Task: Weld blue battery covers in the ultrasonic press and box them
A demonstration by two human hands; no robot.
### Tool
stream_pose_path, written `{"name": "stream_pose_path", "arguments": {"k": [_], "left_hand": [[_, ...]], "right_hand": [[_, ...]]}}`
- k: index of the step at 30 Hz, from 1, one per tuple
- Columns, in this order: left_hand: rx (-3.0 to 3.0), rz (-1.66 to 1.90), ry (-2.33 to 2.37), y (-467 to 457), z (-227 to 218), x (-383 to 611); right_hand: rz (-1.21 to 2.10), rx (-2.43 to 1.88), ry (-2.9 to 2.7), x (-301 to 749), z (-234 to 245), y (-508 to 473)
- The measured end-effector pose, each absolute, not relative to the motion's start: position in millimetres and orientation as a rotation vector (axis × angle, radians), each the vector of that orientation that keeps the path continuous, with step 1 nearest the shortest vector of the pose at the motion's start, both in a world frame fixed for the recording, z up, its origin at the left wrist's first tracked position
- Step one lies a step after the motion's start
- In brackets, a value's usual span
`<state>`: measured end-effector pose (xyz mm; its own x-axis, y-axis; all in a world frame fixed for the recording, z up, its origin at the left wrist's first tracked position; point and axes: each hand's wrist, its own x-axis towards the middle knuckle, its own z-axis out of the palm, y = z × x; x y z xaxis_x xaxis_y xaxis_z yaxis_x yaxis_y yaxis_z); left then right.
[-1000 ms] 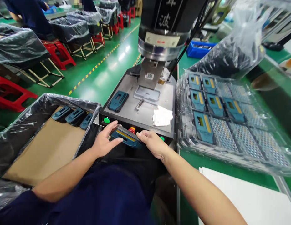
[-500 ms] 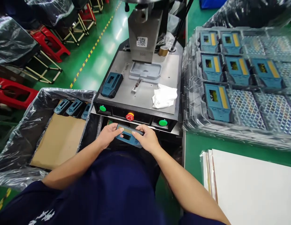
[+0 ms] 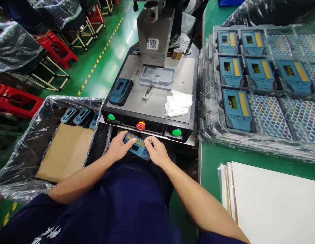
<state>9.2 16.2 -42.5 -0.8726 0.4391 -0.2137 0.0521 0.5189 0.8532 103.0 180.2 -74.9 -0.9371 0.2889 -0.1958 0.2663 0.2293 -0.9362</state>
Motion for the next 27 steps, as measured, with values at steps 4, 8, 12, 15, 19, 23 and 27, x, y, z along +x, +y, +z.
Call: {"name": "stream_pose_path", "arguments": {"k": [4,8,12,15,19,23,27], "left_hand": [[0.556,1.069,2.622,18.0,-39.0,17.0],[0.493,1.074,2.529,14.9,-42.1,11.2],[0.299,1.301,2.262,11.5,-43.8,1.4],[0.187,1.462,2.092,11.2,-41.7,-0.3],[0.120,1.558,1.981,10.4,-40.5,1.1],[0.056,1.612,1.899,8.9,-41.4,1.8],[-0.008,1.662,1.836,8.6,-40.0,1.5]], "right_hand": [[1.907,-0.468,-2.399,107.5,-78.4,171.3],[1.986,-0.472,-2.376,108.7,-79.3,171.6],[2.113,-0.534,-2.294,105.2,-78.6,175.2],[2.033,-0.486,-2.364,103.6,-75.7,176.5],[1.976,-0.455,-2.415,104.8,-71.1,174.3],[1.847,-0.438,-2.495,105.2,-69.1,169.3],[1.768,-0.451,-2.542,102.5,-68.9,169.3]]}}
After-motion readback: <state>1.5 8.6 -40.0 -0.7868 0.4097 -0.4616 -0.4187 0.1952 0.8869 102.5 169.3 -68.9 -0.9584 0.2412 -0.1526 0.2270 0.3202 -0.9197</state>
